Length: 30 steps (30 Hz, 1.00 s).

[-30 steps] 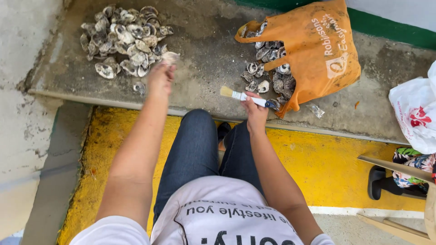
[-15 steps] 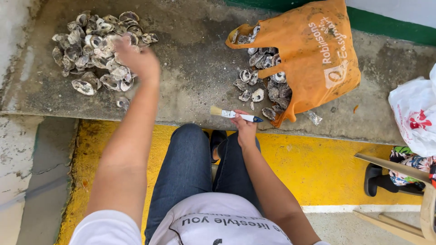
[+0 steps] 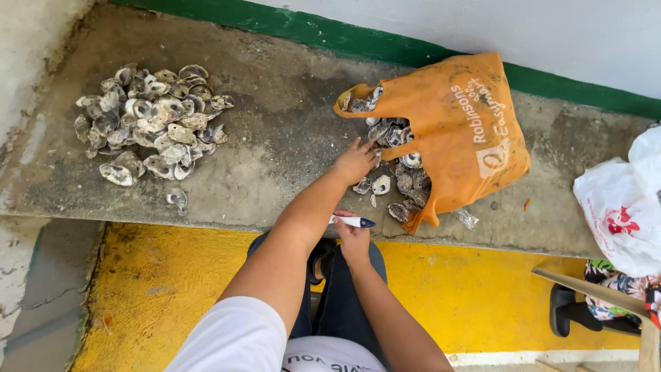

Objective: Cleaning individual oyster shells with a brush and sorting them into a bag.

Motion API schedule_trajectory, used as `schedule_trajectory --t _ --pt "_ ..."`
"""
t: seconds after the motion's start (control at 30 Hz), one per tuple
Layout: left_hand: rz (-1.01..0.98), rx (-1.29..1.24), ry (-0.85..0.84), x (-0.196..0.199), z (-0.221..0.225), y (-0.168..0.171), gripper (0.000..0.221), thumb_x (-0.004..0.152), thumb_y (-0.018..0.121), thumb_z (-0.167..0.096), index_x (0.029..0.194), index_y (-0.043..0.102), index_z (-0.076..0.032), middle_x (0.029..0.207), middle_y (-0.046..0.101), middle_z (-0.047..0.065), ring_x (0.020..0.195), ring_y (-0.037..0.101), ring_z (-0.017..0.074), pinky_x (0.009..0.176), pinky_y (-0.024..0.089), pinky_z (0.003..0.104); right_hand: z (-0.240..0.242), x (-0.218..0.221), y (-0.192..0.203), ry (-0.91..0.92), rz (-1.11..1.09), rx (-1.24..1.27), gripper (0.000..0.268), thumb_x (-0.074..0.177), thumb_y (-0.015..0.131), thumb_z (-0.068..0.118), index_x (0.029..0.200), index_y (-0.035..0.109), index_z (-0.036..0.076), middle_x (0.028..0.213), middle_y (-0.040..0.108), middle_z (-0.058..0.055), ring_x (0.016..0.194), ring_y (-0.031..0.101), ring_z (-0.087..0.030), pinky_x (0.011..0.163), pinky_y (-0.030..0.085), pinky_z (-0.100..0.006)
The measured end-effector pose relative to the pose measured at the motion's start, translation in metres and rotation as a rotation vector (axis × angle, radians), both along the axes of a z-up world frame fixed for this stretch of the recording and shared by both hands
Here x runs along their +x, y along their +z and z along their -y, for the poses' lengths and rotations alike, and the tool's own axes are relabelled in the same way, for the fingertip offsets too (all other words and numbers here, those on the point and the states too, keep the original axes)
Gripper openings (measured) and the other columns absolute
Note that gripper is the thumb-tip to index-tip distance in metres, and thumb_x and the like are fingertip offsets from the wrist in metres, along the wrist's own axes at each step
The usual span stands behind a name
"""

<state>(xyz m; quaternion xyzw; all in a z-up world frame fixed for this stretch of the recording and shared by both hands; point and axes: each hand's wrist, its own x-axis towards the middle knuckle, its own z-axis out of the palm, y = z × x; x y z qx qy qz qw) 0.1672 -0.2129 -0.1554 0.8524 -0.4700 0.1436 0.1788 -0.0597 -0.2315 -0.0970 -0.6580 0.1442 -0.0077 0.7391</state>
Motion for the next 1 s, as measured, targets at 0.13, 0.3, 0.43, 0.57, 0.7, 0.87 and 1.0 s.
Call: schedule_trajectory --t 0.13,0.3,0.43,0.57,0.7,0.87,1.0 --pt "-0.094 0.398 -0.008 -0.002 -0.013 0.024 0.031 0.089 0.057 -0.012 0.116 0.072 -0.009 0.13 0.063 0.01 0.136 0.046 0.0315 0.116 0.035 0.054 -0.004 0.001 -0.004 -0.009 0.019 -0.012 0.019 0.095 0.068 0.002 0.113 0.07 -0.005 0.101 0.075 -0.008 0.091 0.068 -0.012 0.081 0.053 -0.027" --pt "-0.202 0.38 0.038 -0.005 -0.013 0.031 0.023 0.087 0.059 -0.01 0.103 0.076 -0.01 0.114 0.067 0.004 0.119 0.058 0.0269 0.1 0.049 0.043 -0.003 -0.006 -0.012 0.027 0.002 0.042 0.019 0.094 0.069 0.0 0.112 0.069 -0.003 0.101 0.074 -0.005 0.092 0.067 -0.009 0.08 0.053 -0.024" --pt "-0.401 -0.167 0.339 -0.006 -0.045 0.065 0.022 0.091 0.06 -0.007 0.107 0.075 -0.007 0.107 0.068 0.014 0.102 0.064 0.0365 0.087 0.052 0.048 0.002 -0.01 -0.018 -0.006 -0.093 -0.029 0.021 0.096 0.071 0.001 0.117 0.073 -0.003 0.098 0.073 -0.008 0.083 0.06 -0.011 0.073 0.047 -0.026" --pt "-0.786 -0.614 0.594 -0.019 -0.103 0.074 0.028 0.084 0.066 -0.007 0.111 0.076 -0.009 0.103 0.07 0.017 0.091 0.068 0.0339 0.08 0.058 0.046 0.005 -0.012 -0.01 -0.074 0.132 -0.063 0.02 0.096 0.07 0.006 0.113 0.072 -0.003 0.107 0.074 -0.007 0.096 0.068 -0.011 0.085 0.055 -0.027" --pt "-1.615 -1.142 0.591 -0.033 -0.159 0.066 0.019 0.093 0.061 -0.006 0.109 0.071 -0.006 0.096 0.072 0.012 0.081 0.072 0.0211 0.068 0.066 0.04 0.007 -0.014 0.019 -0.241 0.243 -0.158 0.024 0.099 0.069 0.009 0.12 0.071 -0.003 0.113 0.074 -0.011 0.1 0.068 -0.015 0.09 0.055 -0.029" --pt "-1.721 -1.335 0.636 -0.078 -0.181 0.099 0.016 0.096 0.056 -0.006 0.111 0.063 -0.006 0.096 0.073 0.01 0.077 0.073 0.0202 0.061 0.067 0.035 -0.004 -0.015 0.101 -0.28 0.336 0.026 0.03 0.101 0.065 0.013 0.128 0.066 -0.001 0.12 0.07 -0.009 0.104 0.068 -0.015 0.092 0.057 -0.029" --pt "-1.697 -1.409 0.543 -0.104 -0.178 0.132 0.023 0.101 0.054 -0.008 0.122 0.06 -0.005 0.103 0.074 0.012 0.082 0.074 0.022 0.068 0.065 0.037 -0.025 -0.011 0.15 -0.112 0.521 -0.3 0.026 0.102 0.069 0.007 0.126 0.069 -0.003 0.123 0.072 -0.011 0.11 0.067 -0.017 0.097 0.054 -0.028"
